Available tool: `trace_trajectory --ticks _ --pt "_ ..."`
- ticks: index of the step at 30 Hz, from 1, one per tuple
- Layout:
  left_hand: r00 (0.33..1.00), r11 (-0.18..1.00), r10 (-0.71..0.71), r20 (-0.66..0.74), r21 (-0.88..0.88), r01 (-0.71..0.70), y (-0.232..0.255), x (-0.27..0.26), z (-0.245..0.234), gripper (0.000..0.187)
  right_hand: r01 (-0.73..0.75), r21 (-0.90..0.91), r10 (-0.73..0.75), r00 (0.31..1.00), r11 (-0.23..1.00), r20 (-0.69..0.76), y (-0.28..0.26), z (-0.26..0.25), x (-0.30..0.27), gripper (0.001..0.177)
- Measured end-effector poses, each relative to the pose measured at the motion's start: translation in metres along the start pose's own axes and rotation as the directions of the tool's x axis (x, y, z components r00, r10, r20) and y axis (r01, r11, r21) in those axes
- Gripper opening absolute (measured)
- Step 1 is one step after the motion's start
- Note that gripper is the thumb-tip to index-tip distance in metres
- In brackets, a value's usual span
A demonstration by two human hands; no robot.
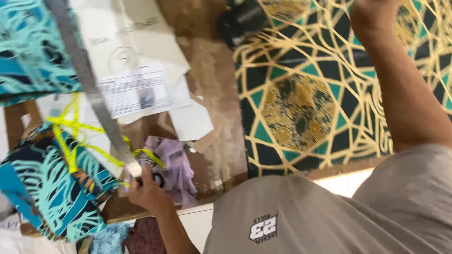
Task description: The person measures a patterned fabric using a metal ruler and a white paper template. They place the ruler on the fabric, mark lines with chalk, and reposition the template to align with the measurements.
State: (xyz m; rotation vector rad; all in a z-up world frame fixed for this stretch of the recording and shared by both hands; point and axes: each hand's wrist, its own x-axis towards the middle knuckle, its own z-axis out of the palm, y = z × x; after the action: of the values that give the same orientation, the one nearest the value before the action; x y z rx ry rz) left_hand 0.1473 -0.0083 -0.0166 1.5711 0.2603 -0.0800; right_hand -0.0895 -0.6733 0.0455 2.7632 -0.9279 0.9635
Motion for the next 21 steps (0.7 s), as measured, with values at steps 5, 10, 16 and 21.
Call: trace_trajectory --ticks 5,10,16,21 --pt "0.998 1.0 0.005 0.068 -0.019 -0.004 -0.013 -0.004 0.006 0.04 -0.27 0.599 0.408 0.907 0.754 -0.104 0.061 -0.157 -0.169 0.015" --pt "0.996 0.998 0.04 0.083 0.048 -0.044 -0.036 -0.008 0.016 0.029 -0.528 0.545 0.682 0.723 0.652 -0.115 0.104 -0.211 -0.304 0.023" --pt "0.988 0.965 0.102 0.119 0.229 -0.127 -0.061 -0.014 0.021 0.037 -0.75 0.549 0.894 0.448 0.37 0.008 0.175 -0.229 -0.379 0.029" --pt "0.953 0.707 0.27 0.135 0.644 -0.292 -0.069 -0.015 0.03 0.045 -0.898 0.439 0.934 0.18 0.027 0.31 0.213 -0.226 -0.4 0.02"
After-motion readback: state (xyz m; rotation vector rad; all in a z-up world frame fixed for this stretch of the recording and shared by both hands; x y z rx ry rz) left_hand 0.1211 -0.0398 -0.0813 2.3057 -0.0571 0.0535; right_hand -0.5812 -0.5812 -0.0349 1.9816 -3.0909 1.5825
